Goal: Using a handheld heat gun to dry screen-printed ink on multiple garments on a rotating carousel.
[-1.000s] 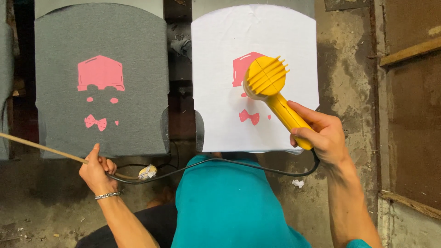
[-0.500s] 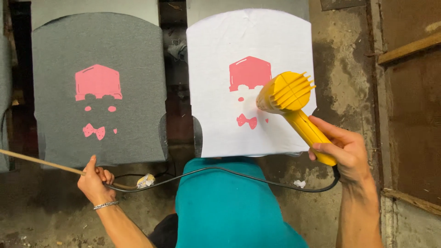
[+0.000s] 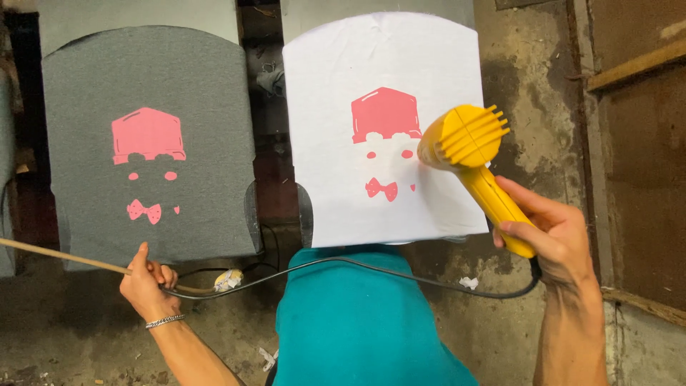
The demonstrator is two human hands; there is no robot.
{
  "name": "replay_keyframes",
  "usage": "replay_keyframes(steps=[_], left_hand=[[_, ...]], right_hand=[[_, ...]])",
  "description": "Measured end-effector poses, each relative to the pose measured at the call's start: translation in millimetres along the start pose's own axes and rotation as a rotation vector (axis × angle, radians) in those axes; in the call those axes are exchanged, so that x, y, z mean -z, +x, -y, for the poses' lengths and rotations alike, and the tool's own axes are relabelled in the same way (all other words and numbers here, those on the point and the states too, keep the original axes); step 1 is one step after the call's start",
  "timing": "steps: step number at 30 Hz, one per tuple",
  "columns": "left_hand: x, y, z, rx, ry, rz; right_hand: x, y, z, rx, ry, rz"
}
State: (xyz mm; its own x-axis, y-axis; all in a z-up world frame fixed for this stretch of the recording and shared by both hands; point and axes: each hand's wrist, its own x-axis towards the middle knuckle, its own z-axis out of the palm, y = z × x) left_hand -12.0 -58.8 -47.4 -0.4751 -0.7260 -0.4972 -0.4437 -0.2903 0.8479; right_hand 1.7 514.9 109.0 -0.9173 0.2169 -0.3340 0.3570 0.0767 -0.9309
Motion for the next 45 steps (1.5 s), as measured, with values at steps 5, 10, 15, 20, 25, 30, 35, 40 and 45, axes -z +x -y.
replay_keyframes(steps=[5, 10, 15, 20, 25, 30, 35, 40, 45], left_hand=[[-3.1, -4.2, -0.3, 0.019, 0.007, -0.032], [1.7, -5.4, 1.6, 0.024, -0.004, -0.039], [0.9, -1.2, 6.4, 0.011, -0.021, -0.039], [0.7, -7.4, 2.6, 0.026, -0.004, -0.045], [3.2, -5.7, 5.4, -0.008, 0.011, -0.003], [5.5, -3.4, 8.1, 0.004, -0.022, -0.021], [5.8, -3.0, 7.3, -0.008, -0.022, -0.013], [-1.6, -8.8, 1.5, 0.010, -0.007, -0.034], [-0.5, -15.3, -2.0, 0.017, -0.007, -0.030]], right_hand=[[-12.9, 5.6, 3.2, -0.025, 0.019, -0.031], [-6.8, 1.6, 1.5, -0.019, 0.017, 0.009], [-22.8, 12.4, 6.7, 0.003, -0.005, -0.023], [-17.2, 8.5, -4.6, -0.050, -0.001, 0.095], [-25.5, 2.1, -1.0, -0.017, 0.045, 0.156], [-14.0, -8.2, -5.0, -0.102, -0.037, 0.256], [-24.6, -13.7, -0.9, -0.113, -0.116, 0.227], [-26.9, -12.8, -0.2, -0.192, -0.164, 0.279], [-31.7, -13.9, 6.0, -0.103, -0.199, 0.247]])
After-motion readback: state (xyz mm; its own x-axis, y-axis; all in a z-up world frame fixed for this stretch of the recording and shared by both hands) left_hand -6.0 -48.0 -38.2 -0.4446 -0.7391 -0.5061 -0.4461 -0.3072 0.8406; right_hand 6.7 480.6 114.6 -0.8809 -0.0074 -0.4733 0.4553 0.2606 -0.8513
